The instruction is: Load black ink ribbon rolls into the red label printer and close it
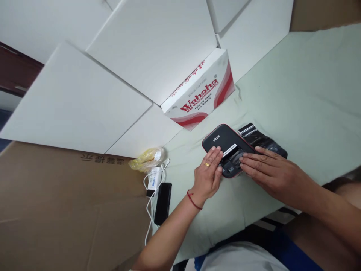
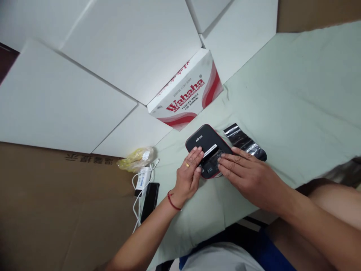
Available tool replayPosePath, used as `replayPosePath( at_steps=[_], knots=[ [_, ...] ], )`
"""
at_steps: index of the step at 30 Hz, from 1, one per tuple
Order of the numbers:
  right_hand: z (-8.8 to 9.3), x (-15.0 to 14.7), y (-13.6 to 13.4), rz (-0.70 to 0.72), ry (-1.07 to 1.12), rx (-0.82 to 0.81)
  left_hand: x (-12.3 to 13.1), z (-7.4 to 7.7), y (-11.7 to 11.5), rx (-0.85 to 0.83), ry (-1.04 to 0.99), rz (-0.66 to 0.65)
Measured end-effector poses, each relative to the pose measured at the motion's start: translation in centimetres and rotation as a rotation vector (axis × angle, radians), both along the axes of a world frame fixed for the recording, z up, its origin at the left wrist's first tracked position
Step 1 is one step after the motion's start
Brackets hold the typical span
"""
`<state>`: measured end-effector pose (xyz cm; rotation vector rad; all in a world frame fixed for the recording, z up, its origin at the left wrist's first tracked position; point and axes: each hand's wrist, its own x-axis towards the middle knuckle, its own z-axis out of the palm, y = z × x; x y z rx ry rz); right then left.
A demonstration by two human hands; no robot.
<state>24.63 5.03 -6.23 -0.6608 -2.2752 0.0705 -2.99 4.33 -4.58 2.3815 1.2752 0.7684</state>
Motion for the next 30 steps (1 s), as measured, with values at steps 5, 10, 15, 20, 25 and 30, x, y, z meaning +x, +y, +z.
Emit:
replayPosePath(
  at_steps=[5, 10, 15, 20, 25, 30],
  knots=[
    [0.5, -1.1, 0.6, -0.035, 0.027, 0.016, -0.2, 0.0, 0.4, -0.032, -0.062, -0.002],
    [0.7, -1.7, 1.0, -0.045, 0.036, 0.044, 0.3, -1.1, -0.1, -0.246, -0.51, 0.205],
    [0.5, -1.6, 0.7, -0.039, 0.037, 0.041, 1.6, -2.7, -0.6, -0.553, -0.894, 0.339],
    [0.4, -1.9, -0.3, -0.008, 0.02, 0.061, 1.8, -3.0, -0.3, -0.629, -0.941, 0.339],
    [1.0, -2.2, -0.8, -0.021, 0.041, 0.094, 1.6, -3.3, -0.1, -0.588, -0.78, 0.304],
    [4.3, -2.7, 2.2, -0.126, -0.083, -0.154, 0.9, -4.4, -0.9, -0.543, -0.794, 0.335]
  ],
)
